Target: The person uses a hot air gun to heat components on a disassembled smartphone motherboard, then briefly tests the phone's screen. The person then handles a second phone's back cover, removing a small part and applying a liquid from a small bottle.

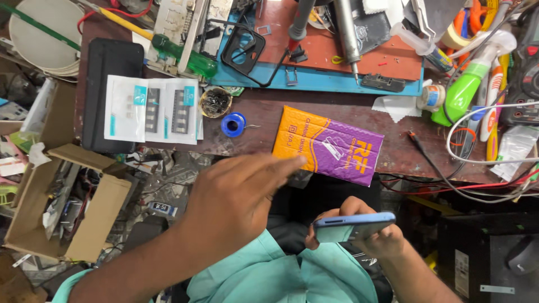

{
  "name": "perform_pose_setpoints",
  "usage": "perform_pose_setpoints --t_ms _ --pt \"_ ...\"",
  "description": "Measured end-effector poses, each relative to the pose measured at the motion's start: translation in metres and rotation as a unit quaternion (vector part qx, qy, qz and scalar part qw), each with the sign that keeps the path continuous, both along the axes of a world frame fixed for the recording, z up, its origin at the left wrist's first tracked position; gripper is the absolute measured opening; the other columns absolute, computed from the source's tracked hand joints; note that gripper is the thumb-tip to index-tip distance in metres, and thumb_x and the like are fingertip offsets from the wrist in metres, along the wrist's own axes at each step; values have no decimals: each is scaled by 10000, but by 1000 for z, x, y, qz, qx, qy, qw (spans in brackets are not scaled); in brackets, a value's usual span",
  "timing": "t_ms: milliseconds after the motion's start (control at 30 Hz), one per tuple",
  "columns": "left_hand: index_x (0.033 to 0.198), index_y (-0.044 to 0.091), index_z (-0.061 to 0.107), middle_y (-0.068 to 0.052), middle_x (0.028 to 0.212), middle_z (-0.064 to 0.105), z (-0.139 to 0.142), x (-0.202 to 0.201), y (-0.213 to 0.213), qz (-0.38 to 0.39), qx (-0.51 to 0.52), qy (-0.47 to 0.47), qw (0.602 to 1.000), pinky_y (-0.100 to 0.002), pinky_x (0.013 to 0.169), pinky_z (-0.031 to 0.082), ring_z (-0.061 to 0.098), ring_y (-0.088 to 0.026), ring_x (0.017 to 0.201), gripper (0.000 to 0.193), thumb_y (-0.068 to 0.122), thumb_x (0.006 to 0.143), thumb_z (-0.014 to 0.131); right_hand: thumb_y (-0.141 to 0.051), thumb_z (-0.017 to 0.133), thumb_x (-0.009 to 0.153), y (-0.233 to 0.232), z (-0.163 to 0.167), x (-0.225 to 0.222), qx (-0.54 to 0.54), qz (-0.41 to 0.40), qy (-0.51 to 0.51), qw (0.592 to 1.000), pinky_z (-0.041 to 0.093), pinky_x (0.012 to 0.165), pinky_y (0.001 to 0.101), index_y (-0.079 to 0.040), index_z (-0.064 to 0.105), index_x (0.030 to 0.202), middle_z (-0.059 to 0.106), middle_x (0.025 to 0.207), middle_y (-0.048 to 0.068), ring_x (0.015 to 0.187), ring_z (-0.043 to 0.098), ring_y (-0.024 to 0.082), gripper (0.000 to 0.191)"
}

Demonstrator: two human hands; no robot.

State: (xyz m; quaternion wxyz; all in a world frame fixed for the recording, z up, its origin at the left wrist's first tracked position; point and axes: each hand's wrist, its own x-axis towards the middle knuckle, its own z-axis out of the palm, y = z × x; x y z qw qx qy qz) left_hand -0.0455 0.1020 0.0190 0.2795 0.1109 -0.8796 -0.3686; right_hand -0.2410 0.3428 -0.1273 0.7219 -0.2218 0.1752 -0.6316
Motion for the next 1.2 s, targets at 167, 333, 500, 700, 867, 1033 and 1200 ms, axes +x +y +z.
perform_pose_setpoints --t_ms 167,333,500,700,867,1033,1200 --pt "1164 -33 660 -138 992 683 3 6 23 -64 77 75 992 -435 806 551 689 -311 887 360 162 874 744 -615 776 853 26 -34 -7 74 -23 112 991 463 1086 491 -29 503 1172 616 1290 284 1237 598 356 721" --pt "1276 -37 674 -110 1027 676 -14 16 41 -90 101 71 988 -363 766 529 670 -249 849 313 97 1004 753 -710 794 807 48 -66 -8 108 -12 134 985 497 864 321 65 469 1310 626 1100 141 1006 607 178 979" --pt "1267 -81 657 -111 977 667 -21 25 43 -99 88 81 988 -364 743 510 655 -247 833 303 45 1007 747 -744 787 755 52 -71 -3 130 -12 148 980 511 855 322 71 460 1250 644 1093 141 992 618 170 1007" --pt "1310 -156 638 -127 965 651 -16 26 36 -80 -36 98 991 -406 764 515 633 -261 851 421 22 938 722 -693 777 834 50 -65 5 129 -31 136 982 480 869 338 58 470 1248 620 1023 114 970 594 187 911" --pt "1266 -152 624 -213 1105 657 -16 25 35 -22 -174 134 975 -405 833 573 677 -300 977 409 65 924 680 -684 740 856 46 -49 6 140 -52 181 972 512 879 392 54 487 1244 638 1090 164 1036 619 237 871" --pt "1270 -151 665 -219 1169 655 -22 21 33 -23 -194 126 973 -404 822 561 664 -297 1006 382 34 937 688 -644 727 880 36 -37 17 165 -69 137 974 505 951 422 22 463 1329 609 1179 163 1107 601 260 846" --pt "1037 -48 697 -161 1024 701 -25 12 35 17 3 140 990 -377 720 582 706 -269 846 269 132 872 810 -656 620 888 18 -20 21 143 -104 42 983 565 894 685 41 425 1441 616 1286 273 1104 661 481 912"
